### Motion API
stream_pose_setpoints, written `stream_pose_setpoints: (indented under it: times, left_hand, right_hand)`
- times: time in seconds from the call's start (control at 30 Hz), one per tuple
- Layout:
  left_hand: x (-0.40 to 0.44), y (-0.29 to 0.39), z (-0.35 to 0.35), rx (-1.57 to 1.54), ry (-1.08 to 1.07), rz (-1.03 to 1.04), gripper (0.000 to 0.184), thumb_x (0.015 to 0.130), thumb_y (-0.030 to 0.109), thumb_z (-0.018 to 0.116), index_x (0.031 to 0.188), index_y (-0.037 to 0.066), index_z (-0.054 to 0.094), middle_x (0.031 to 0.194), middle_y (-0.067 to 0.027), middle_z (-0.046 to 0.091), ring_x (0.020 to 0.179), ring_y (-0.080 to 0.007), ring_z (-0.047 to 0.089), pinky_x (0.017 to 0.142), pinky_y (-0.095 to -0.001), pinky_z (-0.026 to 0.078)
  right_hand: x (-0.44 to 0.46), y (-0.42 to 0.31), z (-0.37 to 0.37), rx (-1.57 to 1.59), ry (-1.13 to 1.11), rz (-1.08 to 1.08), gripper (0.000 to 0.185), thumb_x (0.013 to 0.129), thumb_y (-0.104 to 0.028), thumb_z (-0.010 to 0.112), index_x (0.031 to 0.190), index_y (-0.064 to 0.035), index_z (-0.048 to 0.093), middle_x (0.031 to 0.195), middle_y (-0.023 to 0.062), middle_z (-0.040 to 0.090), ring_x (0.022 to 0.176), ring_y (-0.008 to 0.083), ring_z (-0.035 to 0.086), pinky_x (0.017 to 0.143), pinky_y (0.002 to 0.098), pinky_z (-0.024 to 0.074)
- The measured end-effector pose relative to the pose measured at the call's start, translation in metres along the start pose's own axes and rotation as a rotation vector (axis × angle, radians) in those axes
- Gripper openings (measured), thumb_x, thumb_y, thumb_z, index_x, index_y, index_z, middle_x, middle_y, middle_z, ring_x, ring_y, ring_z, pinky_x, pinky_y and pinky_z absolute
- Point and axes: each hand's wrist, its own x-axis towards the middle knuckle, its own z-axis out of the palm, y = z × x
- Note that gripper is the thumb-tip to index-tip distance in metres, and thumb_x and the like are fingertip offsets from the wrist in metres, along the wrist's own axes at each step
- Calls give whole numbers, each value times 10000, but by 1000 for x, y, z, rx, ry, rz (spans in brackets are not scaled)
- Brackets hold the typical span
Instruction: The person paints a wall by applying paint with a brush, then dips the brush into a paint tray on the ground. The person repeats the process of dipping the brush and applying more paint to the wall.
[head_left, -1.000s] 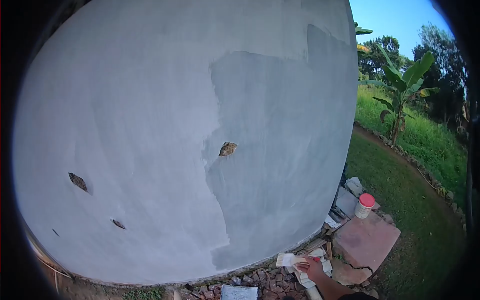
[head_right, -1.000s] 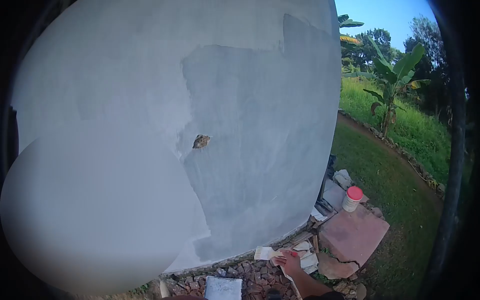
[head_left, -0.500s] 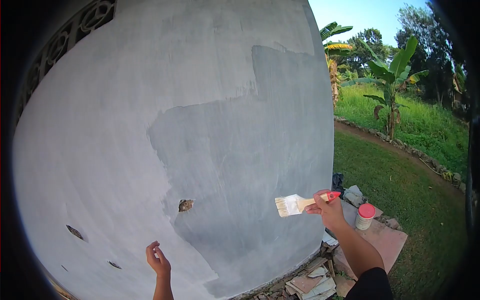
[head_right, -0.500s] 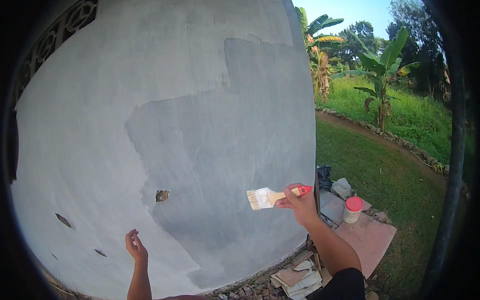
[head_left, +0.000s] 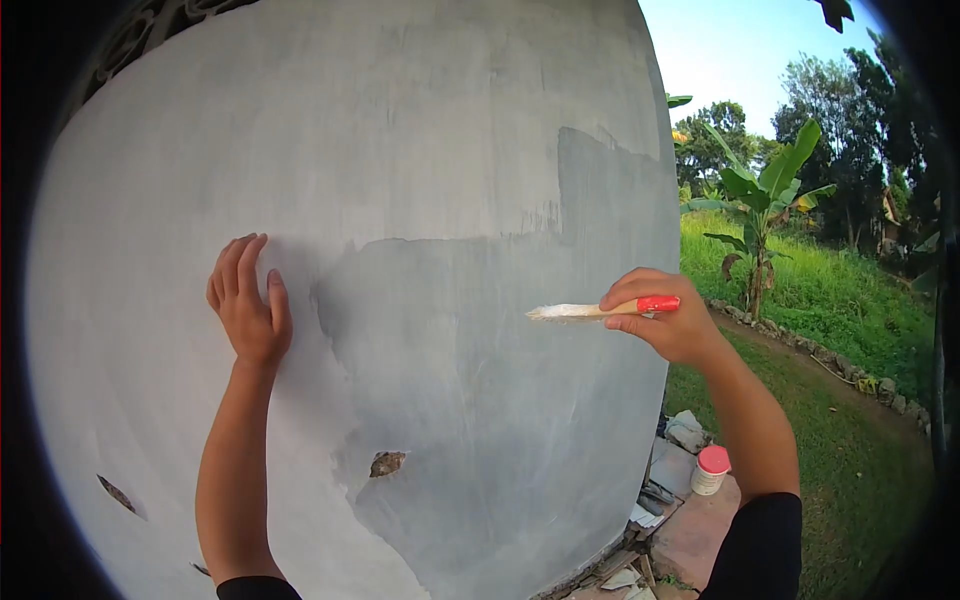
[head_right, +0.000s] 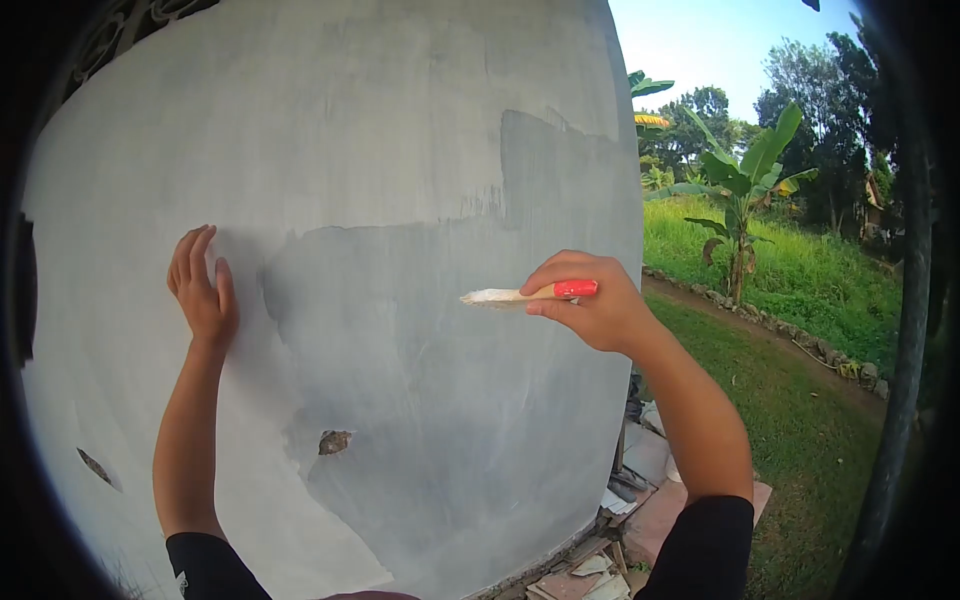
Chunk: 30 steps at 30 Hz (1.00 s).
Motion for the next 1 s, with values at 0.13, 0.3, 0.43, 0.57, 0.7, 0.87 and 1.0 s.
stream_pose_setpoints:
  times: [0.13, 0.3, 0.43, 0.57, 0.7, 0.87, 1.0]
  left_hand:
    - [-1, -7, 6, 39, 85, 28, 400, 924, 270, 372, 1253, 86, 504, 1268, -84, 517, 1249, -268, 410, 1035, -381, 244]
    - [3, -4, 8, 193, -31, -56, 408, 940, 299, 325, 1252, 112, 509, 1314, -51, 497, 1300, -251, 369, 1070, -397, 212]
    - [2, -6, 10, 245, -35, -56, 398, 938, 301, 331, 1238, 116, 516, 1317, -54, 494, 1302, -250, 367, 1076, -402, 211]
    - [0, -6, 10, 308, -53, -55, 384, 937, 297, 336, 1223, 124, 525, 1324, -54, 487, 1307, -247, 361, 1084, -401, 207]
    - [1, -3, 10, 299, -52, -60, 382, 937, 291, 333, 1223, 126, 525, 1326, -56, 483, 1312, -247, 354, 1083, -407, 212]
    - [0, -4, 10, 329, -49, -71, 380, 936, 293, 335, 1217, 130, 532, 1324, -47, 489, 1311, -245, 358, 1080, -407, 221]
    - [-1, -3, 10, 310, -42, -55, 383, 935, 303, 336, 1211, 136, 544, 1320, -38, 499, 1305, -244, 367, 1080, -403, 225]
  right_hand:
    - [24, 7, -15, -64, 79, -22, 141, 754, -79, 715, 882, -42, 672, 834, 49, 631, 742, 145, 575, 660, 268, 449]
    - [66, 25, -31, -63, 119, 95, 195, 754, -122, 739, 911, -33, 666, 861, 52, 645, 774, 131, 603, 677, 269, 492]
    - [118, 40, -49, -70, 171, 150, 180, 793, -124, 708, 938, -31, 657, 854, 49, 646, 727, 123, 601, 660, 261, 504]
    - [151, 32, -65, -23, 360, -39, 147, 808, -128, 680, 931, -49, 669, 808, 40, 653, 725, 117, 597, 669, 267, 481]
    - [125, 60, -36, -323, 411, -397, 132, 782, -67, 689, 911, -57, 661, 864, 74, 638, 778, 187, 612, 666, 299, 478]
    - [20, 73, 18, -413, -50, -545, 158, 741, -34, 687, 882, -92, 645, 859, 76, 613, 792, 248, 625, 698, 310, 498]
    - [51, 43, -18, -227, -119, -242, 95, 759, -68, 689, 846, -76, 652, 778, 66, 614, 708, 215, 593, 635, 300, 461]
